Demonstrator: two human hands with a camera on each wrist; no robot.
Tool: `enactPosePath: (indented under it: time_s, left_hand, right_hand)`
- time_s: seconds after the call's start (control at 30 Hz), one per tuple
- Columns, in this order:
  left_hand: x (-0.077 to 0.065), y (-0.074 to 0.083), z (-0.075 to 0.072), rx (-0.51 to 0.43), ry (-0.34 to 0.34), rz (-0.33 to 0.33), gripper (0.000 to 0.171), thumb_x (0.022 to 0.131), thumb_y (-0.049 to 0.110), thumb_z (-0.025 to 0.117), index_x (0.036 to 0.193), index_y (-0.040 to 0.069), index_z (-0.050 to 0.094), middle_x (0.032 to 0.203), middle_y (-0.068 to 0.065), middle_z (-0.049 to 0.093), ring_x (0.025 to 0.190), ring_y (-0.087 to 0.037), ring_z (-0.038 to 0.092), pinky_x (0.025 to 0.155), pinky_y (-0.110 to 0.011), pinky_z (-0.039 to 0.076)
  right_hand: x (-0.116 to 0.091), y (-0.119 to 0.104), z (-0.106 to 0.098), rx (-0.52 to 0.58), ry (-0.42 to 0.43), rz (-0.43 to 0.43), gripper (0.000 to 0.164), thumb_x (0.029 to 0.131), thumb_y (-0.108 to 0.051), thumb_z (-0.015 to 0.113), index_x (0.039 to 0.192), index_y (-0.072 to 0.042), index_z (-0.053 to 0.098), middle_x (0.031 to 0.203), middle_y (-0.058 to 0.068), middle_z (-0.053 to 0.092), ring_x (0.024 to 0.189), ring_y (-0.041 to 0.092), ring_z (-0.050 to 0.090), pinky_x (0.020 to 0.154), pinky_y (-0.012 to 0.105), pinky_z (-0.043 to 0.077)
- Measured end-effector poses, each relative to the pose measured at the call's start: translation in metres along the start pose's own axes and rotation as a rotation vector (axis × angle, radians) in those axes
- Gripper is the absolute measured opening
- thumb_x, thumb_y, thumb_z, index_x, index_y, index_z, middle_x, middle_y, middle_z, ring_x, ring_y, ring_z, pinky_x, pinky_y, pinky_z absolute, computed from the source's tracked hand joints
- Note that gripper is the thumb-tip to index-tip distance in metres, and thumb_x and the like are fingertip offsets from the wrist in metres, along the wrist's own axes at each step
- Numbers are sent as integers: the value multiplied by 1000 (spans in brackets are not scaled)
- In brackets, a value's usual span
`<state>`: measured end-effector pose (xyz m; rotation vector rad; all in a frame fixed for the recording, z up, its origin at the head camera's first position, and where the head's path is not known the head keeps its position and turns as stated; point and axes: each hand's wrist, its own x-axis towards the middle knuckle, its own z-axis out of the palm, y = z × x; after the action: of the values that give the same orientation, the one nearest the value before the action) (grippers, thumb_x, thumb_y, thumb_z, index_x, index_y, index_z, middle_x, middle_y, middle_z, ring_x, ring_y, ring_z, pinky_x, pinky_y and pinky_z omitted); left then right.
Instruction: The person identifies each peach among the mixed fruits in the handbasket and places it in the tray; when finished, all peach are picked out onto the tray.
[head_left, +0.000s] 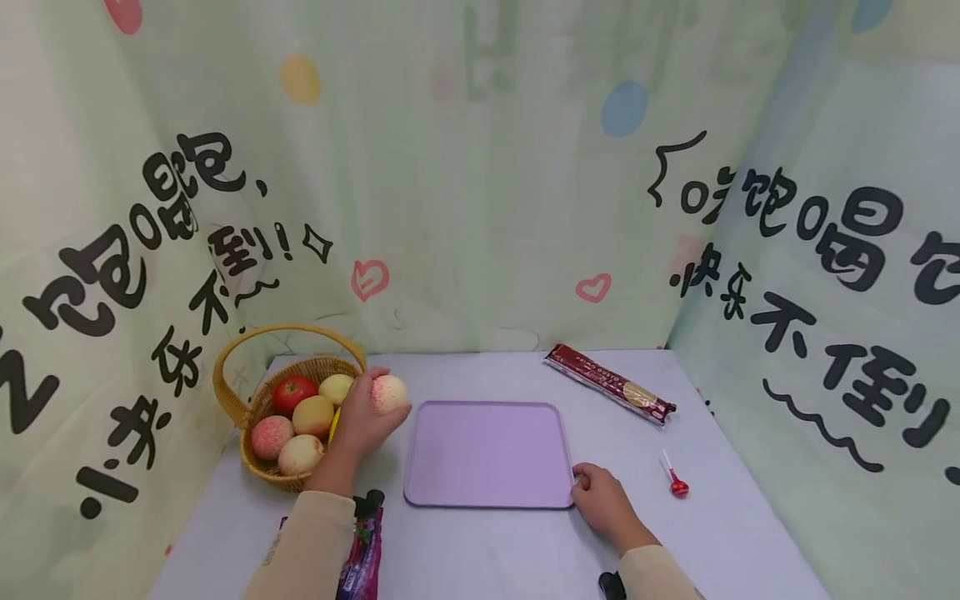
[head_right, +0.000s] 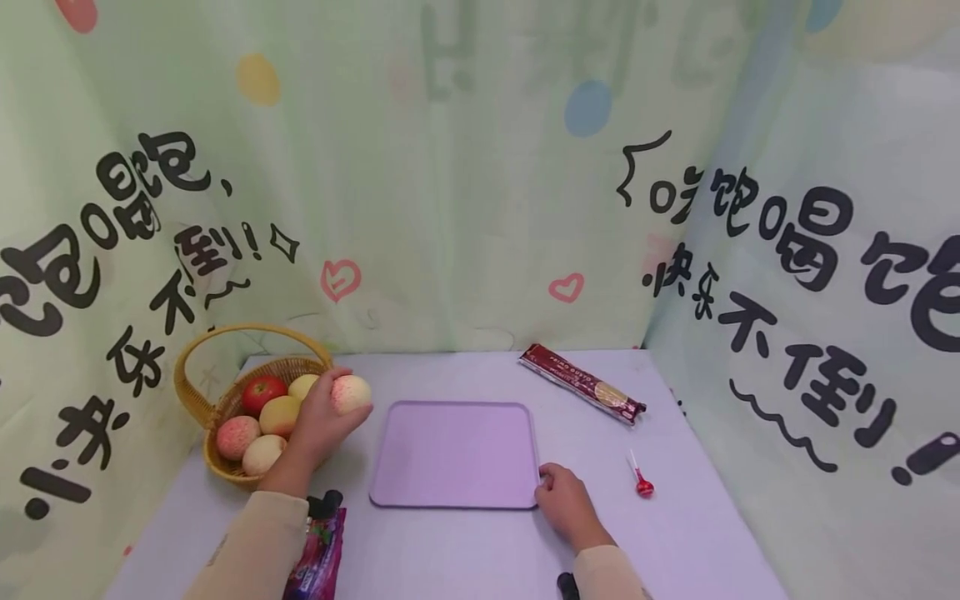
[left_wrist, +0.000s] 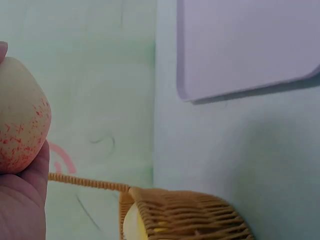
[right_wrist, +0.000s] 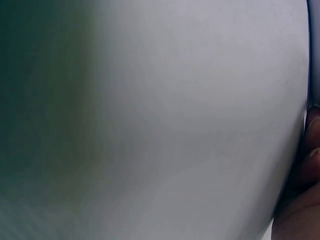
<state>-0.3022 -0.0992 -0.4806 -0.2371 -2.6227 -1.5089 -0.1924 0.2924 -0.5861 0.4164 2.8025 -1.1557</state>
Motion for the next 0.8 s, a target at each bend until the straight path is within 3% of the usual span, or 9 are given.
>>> enactPosePath:
  time_s: [0.4,0.8]
  left_hand:
    - [9,-14,30,3,-22,28,70,85,25,84,144,14,48,138,-16,53,109,-33,57,89,-47,56]
    - [11,-13,46,35,-91,-34,69,85,31,84,144,19,50,140,-14,54,108,-31,57,84,-46,58]
  right_hand:
    - [-1,3,3,-5,-4,-1,40,89,-6,61,128,5,62,81,4,56,71,18,50,61,31,41]
    - [3,2,1,-12,-5,-8,38,90,-6,60,126,4,63,81,3,55,72,18,50,63,31,41]
